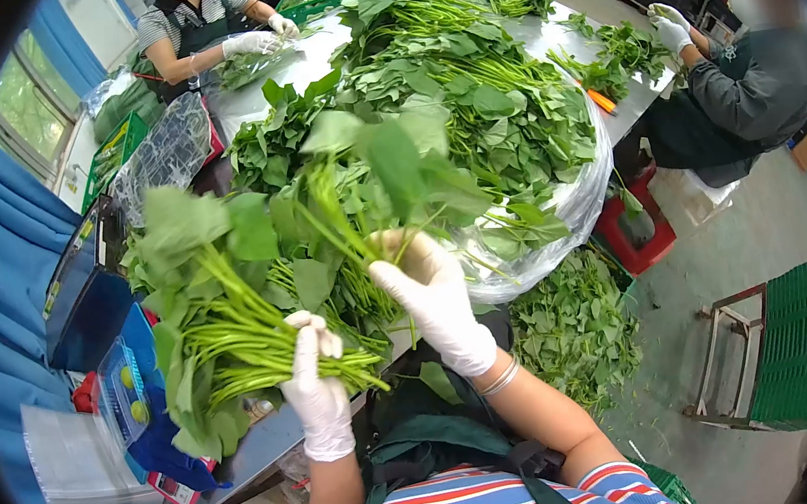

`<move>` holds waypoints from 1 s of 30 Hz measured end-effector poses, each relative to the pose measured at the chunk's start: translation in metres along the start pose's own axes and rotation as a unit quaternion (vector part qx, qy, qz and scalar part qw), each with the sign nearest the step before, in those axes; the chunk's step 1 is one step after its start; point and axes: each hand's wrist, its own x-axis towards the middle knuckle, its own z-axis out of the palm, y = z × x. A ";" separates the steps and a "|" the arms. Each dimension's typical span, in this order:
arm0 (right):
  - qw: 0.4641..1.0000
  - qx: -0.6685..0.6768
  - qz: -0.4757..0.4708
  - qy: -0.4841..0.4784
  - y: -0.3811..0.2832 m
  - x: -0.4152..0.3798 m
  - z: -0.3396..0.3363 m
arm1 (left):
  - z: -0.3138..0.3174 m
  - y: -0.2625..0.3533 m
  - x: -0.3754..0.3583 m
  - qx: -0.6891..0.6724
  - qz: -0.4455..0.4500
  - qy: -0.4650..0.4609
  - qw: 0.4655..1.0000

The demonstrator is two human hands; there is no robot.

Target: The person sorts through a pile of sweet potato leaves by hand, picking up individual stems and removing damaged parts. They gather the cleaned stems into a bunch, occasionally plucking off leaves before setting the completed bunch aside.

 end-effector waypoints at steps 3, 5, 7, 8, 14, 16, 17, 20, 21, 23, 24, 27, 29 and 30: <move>0.996 -0.040 0.021 -0.078 0.001 -0.011 0.008 | 0.006 -0.019 0.000 -0.077 -0.008 0.007 0.997; 0.992 -0.033 0.055 -0.110 0.002 -0.016 0.010 | 0.011 -0.021 0.000 -0.108 -0.010 0.028 0.994; 0.991 -0.067 0.032 -0.108 0.005 -0.016 0.009 | 0.006 -0.020 0.005 -0.097 -0.022 0.034 0.994; 0.990 -0.087 0.018 -0.110 0.006 -0.014 0.006 | 0.004 -0.020 0.008 -0.086 -0.034 0.038 0.995; 0.985 -0.073 0.072 -0.141 0.004 -0.017 0.004 | 0.012 -0.008 0.009 -0.073 -0.037 0.073 0.994; 0.983 -0.098 0.063 -0.144 0.006 -0.020 0.003 | 0.009 -0.008 0.009 -0.052 -0.022 0.053 0.997; 0.992 -0.059 0.058 -0.090 0.006 -0.022 0.005 | 0.010 -0.007 0.010 -0.051 -0.023 0.052 0.997; 1.000 0.009 -0.022 -0.016 0.018 -0.018 0.006 | 0.015 -0.001 0.014 -0.106 -0.030 0.095 0.989; 0.989 0.136 -0.018 -0.062 0.020 -0.017 0.001 | 0.015 0.000 0.015 -0.116 -0.031 0.095 0.988; 0.966 0.240 -0.009 -0.099 0.019 -0.018 0.001 | 0.014 0.001 0.017 -0.124 -0.037 0.098 0.987; 0.966 0.240 -0.008 -0.098 0.021 -0.020 -0.001 | 0.014 0.002 0.016 -0.124 -0.038 0.098 0.987; 0.970 0.181 -0.004 -0.160 0.022 -0.027 -0.005 | 0.017 0.008 0.016 -0.074 -0.030 0.128 0.988; 0.985 0.097 0.023 -0.140 0.014 -0.033 -0.004 | 0.010 0.005 0.018 -0.077 -0.038 0.130 0.988; 0.992 0.012 0.049 -0.118 0.012 -0.036 -0.004 | 0.007 0.003 0.018 -0.079 -0.048 0.131 0.987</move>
